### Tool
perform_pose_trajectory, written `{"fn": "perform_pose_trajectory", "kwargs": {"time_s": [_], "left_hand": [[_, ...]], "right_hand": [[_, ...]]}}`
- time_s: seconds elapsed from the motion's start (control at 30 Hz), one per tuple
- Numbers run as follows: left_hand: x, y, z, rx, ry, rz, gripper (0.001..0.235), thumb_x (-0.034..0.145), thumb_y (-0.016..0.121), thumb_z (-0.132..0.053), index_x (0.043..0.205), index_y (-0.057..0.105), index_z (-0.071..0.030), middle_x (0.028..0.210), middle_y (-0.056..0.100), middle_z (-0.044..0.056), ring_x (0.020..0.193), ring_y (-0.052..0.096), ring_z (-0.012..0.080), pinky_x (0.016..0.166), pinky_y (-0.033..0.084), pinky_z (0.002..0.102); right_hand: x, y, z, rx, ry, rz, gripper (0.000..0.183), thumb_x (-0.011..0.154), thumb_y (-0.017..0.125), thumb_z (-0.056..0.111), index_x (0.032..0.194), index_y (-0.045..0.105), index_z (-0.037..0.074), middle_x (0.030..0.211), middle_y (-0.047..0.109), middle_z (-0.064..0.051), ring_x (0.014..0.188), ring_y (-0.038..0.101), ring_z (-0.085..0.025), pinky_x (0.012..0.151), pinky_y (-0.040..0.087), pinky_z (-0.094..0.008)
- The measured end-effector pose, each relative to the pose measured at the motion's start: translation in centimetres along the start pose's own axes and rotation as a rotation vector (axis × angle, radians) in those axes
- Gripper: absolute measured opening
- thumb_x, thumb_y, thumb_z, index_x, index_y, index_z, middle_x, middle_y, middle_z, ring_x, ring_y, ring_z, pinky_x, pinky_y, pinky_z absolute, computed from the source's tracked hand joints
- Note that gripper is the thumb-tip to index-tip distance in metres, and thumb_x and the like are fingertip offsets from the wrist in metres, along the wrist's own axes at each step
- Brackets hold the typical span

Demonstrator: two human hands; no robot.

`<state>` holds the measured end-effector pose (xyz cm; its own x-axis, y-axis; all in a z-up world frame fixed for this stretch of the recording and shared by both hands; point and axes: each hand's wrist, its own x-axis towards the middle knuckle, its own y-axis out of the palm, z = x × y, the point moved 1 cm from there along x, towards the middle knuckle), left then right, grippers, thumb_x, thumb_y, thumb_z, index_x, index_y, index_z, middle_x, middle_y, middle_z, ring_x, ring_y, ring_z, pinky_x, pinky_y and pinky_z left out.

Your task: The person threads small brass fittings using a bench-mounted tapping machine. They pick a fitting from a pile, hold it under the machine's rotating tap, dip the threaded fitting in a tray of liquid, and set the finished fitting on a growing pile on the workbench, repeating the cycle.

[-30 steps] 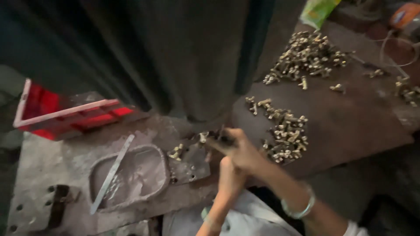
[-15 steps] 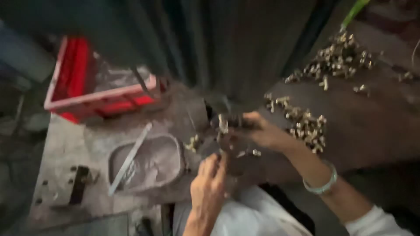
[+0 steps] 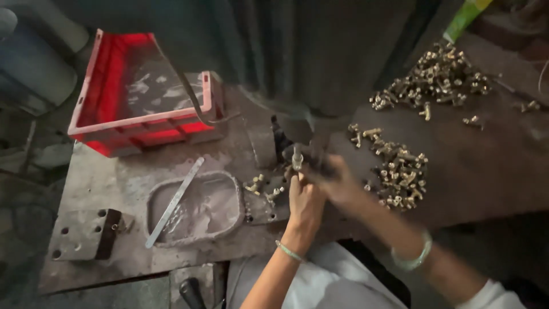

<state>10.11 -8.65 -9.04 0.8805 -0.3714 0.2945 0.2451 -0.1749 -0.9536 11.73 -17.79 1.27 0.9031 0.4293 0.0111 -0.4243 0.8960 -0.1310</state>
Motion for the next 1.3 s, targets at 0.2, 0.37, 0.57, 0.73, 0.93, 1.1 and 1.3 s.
{"fn": "perform_pose_trajectory", "kwargs": {"time_s": [0.2,0.37,0.57,0.73,0.93,1.1,1.3], "left_hand": [[-7.2,-10.7,0.3,-0.607,-0.17,0.09,0.022,0.079,0.071,-0.01,0.101,0.068,-0.008,0.106,0.065,0.014,0.097,0.065,0.0338,0.074,0.056,0.044],[-10.5,-18.1,8.8,-0.604,-0.347,-0.258,0.034,0.074,0.064,0.003,0.105,0.073,-0.007,0.103,0.069,0.012,0.094,0.069,0.0341,0.078,0.057,0.042],[-11.7,-16.3,12.7,-0.451,-0.537,-0.114,0.022,0.076,0.068,0.001,0.097,0.071,-0.004,0.102,0.068,0.014,0.092,0.067,0.0385,0.078,0.053,0.046],[-12.3,-13.2,14.5,-0.46,-0.551,-0.121,0.015,0.084,0.07,-0.001,0.097,0.076,-0.006,0.098,0.073,0.013,0.089,0.07,0.0349,0.078,0.054,0.043],[-13.8,-11.8,13.2,-1.528,-0.902,-0.236,0.019,0.086,0.075,-0.002,0.105,0.078,0.0,0.095,0.081,0.008,0.085,0.074,0.0094,0.076,0.059,0.025],[-11.9,-13.1,7.5,-1.103,-0.672,-0.441,0.018,0.081,0.077,-0.003,0.1,0.075,-0.002,0.088,0.077,0.007,0.079,0.073,0.0104,0.071,0.058,0.025],[-10.5,-12.3,7.2,-0.693,-0.482,-0.478,0.022,0.08,0.08,-0.008,0.101,0.072,-0.004,0.102,0.072,0.011,0.087,0.071,0.0304,0.075,0.055,0.033]], "right_hand": [[-1.9,3.9,2.9,0.387,0.144,-0.319,0.025,0.097,0.068,0.016,0.117,0.071,0.002,0.099,0.075,-0.005,0.077,0.068,-0.013,0.068,0.055,-0.03],[-2.0,4.6,2.8,0.284,-0.081,-0.348,0.021,0.102,0.065,0.017,0.114,0.069,0.0,0.096,0.072,-0.005,0.076,0.069,-0.015,0.072,0.056,-0.03],[-1.8,4.2,3.9,0.21,-0.118,-0.263,0.023,0.102,0.061,0.017,0.118,0.068,0.001,0.098,0.072,-0.006,0.077,0.067,-0.015,0.073,0.054,-0.031],[-1.6,3.9,4.0,0.161,-0.05,-0.306,0.025,0.101,0.06,0.015,0.121,0.068,0.001,0.102,0.074,-0.009,0.077,0.067,-0.016,0.072,0.055,-0.03],[-1.8,3.4,3.4,0.207,-0.085,-0.262,0.022,0.102,0.059,0.011,0.118,0.066,-0.002,0.107,0.073,-0.011,0.085,0.069,-0.016,0.073,0.059,-0.033],[-1.9,3.5,4.7,0.212,-0.115,-0.251,0.023,0.103,0.059,0.009,0.122,0.064,-0.001,0.106,0.071,-0.011,0.076,0.066,-0.017,0.072,0.054,-0.032],[-1.2,4.0,3.4,0.359,-0.106,-0.206,0.025,0.102,0.06,0.011,0.123,0.065,-0.002,0.106,0.07,-0.009,0.08,0.066,-0.016,0.068,0.056,-0.033]]}}
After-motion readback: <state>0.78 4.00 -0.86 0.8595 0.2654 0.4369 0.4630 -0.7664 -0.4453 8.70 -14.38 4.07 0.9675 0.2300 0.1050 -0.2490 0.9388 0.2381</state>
